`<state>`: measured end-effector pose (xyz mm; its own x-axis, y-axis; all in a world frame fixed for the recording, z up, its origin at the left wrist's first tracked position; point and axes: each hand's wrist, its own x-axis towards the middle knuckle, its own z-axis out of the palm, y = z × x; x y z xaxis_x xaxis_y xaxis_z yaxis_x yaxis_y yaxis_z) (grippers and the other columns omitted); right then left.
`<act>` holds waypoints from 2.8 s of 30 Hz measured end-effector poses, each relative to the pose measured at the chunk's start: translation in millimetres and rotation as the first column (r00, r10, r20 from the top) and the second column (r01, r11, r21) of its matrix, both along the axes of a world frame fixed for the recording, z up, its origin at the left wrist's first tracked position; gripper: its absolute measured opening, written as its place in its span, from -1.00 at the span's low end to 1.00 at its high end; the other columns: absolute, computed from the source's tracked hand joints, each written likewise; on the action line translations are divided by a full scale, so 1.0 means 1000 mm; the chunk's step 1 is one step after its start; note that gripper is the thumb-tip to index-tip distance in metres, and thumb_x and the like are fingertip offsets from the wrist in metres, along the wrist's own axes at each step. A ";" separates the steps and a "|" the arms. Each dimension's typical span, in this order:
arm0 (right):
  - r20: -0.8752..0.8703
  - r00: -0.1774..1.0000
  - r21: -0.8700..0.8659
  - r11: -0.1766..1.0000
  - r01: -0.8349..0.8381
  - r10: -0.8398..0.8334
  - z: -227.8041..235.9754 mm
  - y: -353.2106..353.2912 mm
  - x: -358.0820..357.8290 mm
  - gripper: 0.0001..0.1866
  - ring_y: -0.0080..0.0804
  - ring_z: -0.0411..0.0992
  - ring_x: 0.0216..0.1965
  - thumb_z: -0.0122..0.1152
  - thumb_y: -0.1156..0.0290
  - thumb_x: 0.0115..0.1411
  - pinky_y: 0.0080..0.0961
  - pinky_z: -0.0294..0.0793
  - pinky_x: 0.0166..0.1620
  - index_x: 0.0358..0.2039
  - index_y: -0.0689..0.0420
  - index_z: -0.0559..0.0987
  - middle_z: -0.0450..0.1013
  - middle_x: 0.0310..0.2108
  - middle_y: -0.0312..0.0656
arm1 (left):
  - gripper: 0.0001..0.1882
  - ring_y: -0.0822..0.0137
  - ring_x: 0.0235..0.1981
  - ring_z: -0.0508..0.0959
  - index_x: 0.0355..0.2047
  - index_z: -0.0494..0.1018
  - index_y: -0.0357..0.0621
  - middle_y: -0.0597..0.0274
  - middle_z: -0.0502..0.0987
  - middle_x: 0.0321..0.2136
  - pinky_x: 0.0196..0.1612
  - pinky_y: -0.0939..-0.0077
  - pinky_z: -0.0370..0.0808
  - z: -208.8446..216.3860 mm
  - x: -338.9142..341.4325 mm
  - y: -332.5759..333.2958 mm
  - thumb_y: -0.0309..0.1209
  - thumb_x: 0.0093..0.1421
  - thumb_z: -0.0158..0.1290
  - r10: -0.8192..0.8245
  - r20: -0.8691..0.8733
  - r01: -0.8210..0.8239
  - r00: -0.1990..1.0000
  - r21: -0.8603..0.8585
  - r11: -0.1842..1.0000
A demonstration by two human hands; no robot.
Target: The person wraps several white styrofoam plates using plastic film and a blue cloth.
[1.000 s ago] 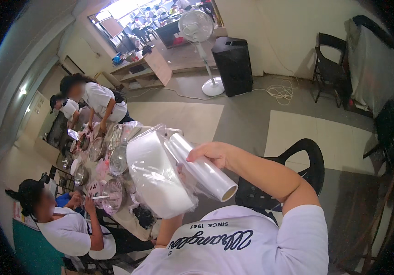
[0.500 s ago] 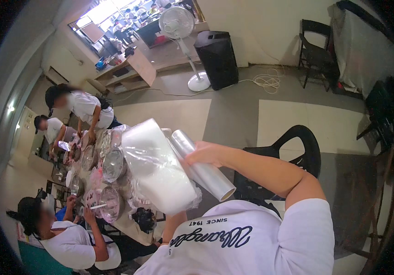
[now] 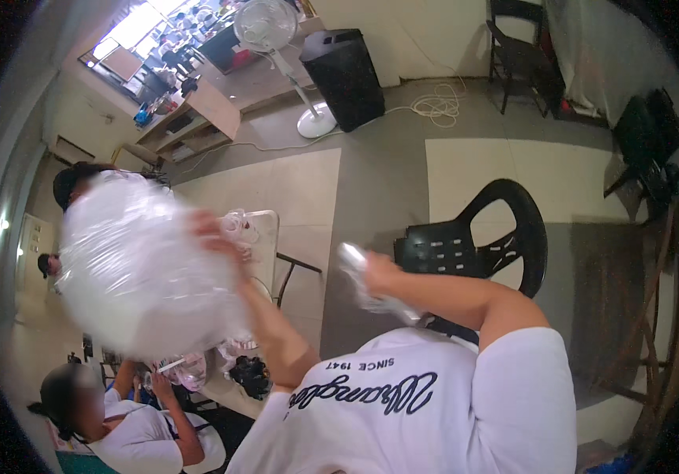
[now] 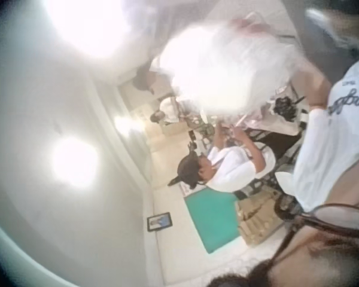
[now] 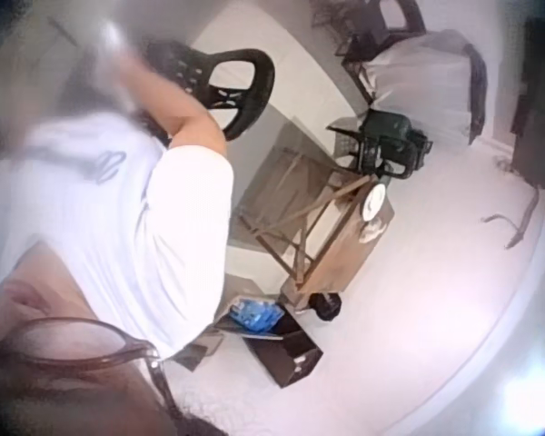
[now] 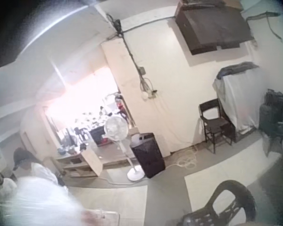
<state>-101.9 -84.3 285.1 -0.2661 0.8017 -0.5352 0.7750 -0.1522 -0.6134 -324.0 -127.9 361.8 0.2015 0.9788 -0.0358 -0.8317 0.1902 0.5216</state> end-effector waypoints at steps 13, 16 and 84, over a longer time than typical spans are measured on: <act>0.326 0.846 0.028 0.899 0.436 -0.421 -0.217 0.004 0.098 -0.06 0.01 0.17 0.07 0.31 0.59 -0.22 -0.21 0.30 0.07 0.17 0.13 -0.01 0.14 0.02 0.06 | -0.34 0.12 -0.16 0.33 0.13 0.11 -0.12 0.00 0.26 -0.08 -0.17 0.21 0.42 0.027 -0.006 0.024 0.01 0.13 -0.12 0.002 -0.080 -0.003 0.997 -0.022 1.000; 0.314 0.805 0.104 0.861 0.498 -0.503 -0.281 0.015 0.119 -0.08 0.01 0.25 0.01 0.31 0.59 -0.20 -0.19 0.35 0.02 0.16 0.14 0.01 0.21 -0.02 0.09 | -0.35 0.12 -0.17 0.33 0.13 0.11 -0.12 0.00 0.26 -0.09 -0.18 0.22 0.42 0.011 0.003 0.037 0.00 0.14 -0.12 0.010 -0.071 -0.013 0.997 -0.035 0.999; -0.961 0.268 -0.050 0.995 0.089 -0.072 0.138 -0.003 -0.029 -0.71 -0.60 0.39 -0.32 0.19 0.43 0.11 -0.68 0.37 -0.19 -0.19 0.30 0.45 0.46 -0.34 -0.25 | -0.24 0.03 -0.16 0.48 0.07 0.19 -0.26 -0.11 0.40 -0.11 -0.12 0.12 0.47 -0.021 -0.040 -0.049 -0.04 -0.06 0.06 0.157 0.029 -0.153 0.987 -0.098 0.983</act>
<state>-131.2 -87.2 423.0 -0.5131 0.8555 0.0693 -0.3939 -0.1630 -0.9046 -364.2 -177.0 340.5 0.0504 0.9908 -0.1254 -0.8731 0.1046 0.4761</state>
